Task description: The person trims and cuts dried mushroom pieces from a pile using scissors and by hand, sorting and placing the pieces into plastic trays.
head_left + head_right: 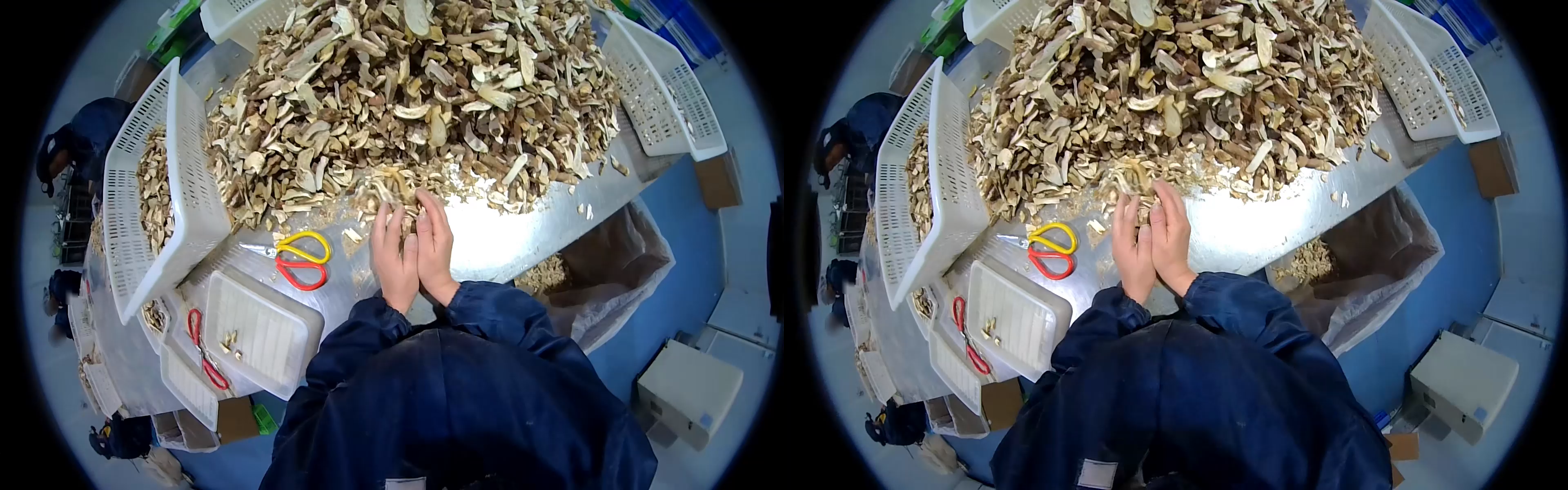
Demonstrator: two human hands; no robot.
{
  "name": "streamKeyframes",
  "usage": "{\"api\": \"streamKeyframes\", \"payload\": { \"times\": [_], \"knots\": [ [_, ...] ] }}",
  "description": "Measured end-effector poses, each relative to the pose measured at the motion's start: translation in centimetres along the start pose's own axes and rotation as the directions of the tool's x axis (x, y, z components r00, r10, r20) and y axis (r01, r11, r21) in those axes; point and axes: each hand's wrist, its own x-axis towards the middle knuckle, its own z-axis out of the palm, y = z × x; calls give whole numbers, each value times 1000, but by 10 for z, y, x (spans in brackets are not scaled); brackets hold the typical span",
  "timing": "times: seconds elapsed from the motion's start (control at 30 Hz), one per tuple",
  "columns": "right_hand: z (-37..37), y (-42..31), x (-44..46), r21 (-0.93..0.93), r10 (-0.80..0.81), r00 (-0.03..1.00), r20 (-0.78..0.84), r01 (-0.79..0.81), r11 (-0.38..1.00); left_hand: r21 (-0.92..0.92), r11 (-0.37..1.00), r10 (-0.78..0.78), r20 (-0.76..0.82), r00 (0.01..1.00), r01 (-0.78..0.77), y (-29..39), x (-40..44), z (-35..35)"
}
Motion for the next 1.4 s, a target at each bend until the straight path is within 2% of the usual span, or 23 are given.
{"api": "streamKeyframes", "payload": {
  "times": [0.1, 0.23, 0.27, 0.3, 0.37, 0.43, 0.47, 0.5, 0.53, 0.63, 0.67, 0.73, 0.77, 0.8, 0.9, 0.97, 1.0, 1.03, 1.07, 1.1, 1.23, 1.33, 1.4],
  "knots": [
    [4, -9, 9, 358, 193, 975, 107, -219, 908, -295, 935, -213, -34, 976, 194, 1, 10, -3],
    [-10, -16, 16, 537, 332, 921, 202, -388, 749, -342, 909, -260, -13, 966, 240, 15, 13, 1],
    [-17, -17, 16, 678, 351, 902, 252, -423, 602, -383, 895, -247, -4, 969, 227, 24, 15, 6],
    [-30, -30, 19, 692, 383, 889, 252, -442, 571, -375, 905, -213, 5, 977, 200, 34, 15, 13],
    [-63, -34, 19, 584, 330, 939, 99, -324, 745, -360, 921, -149, 21, 989, 147, 59, 13, 36],
    [-112, -30, 14, 575, 373, 927, -41, -284, 768, -513, 756, -284, 303, 910, 407, 104, 6, 61],
    [-142, -29, 7, 647, 382, 920, -82, -242, 723, -556, 775, -94, 369, 925, 300, 114, 3, 88],
    [-175, -29, 1, 712, 390, 913, -122, -193, 675, -594, 722, 44, 551, 833, 355, 150, 16, 88],
    [-209, -27, -7, 737, 398, 901, -172, -151, 659, -620, 731, 183, 579, 794, 284, 160, 5, 119],
    [-315, -5, -45, 491, 379, 774, -507, -102, 865, -499, 867, 423, 713, 560, -19, 188, -55, 189],
    [-346, 6, -56, 251, 311, 691, -652, -190, 949, -463, 879, 457, 747, 483, -114, 190, -55, 180],
    [-383, 22, -74, -271, 51, 598, -800, -436, 858, -431, 861, 502, 805, 315, -271, 185, -42, 137],
    [-378, 16, -70, -392, -53, 605, -794, -444, 805, -410, 835, 537, 754, 379, -366, 163, -43, 117],
    [-351, -15, -55, -351, -38, 572, -820, -449, 822, -336, 845, 498, 777, 385, -416, 145, -32, 86],
    [-279, -22, -40, -557, -132, 899, -418, -139, 819, 166, 882, 127, 818, 561, -442, 76, -35, 1],
    [-199, -21, -42, -297, 123, 974, -192, -177, 938, 436, 827, -78, 714, 695, -355, 38, -60, -27],
    [-179, -7, -50, -684, 61, 990, 127, 43, 728, 453, 825, -61, 665, 744, -338, 25, -68, -28],
    [-144, -13, -52, -643, 97, 970, 223, 71, 763, 469, 824, -45, 612, 789, -317, 15, -75, -29],
    [-121, -20, -44, -747, 172, 907, 384, 196, 635, 512, 799, -57, 588, 807, -316, 14, -73, -26],
    [-103, -20, -39, -780, 163, 887, 432, 277, 561, 550, 773, -65, 562, 824, -315, 14, -67, -17],
    [-60, -9, 28, -734, -29, 921, 388, 328, 595, 687, 692, -43, 345, 938, -222, 5, -18, -1],
    [-51, -5, 52, -591, -162, 938, 306, 321, 740, 705, 706, -56, 155, 986, -71, 3, 22, -12],
    [-53, -1, 61, -466, -99, 963, 250, 209, 860, 601, 799, -35, 62, 997, -9, -10, 36, -23]
  ]
}}
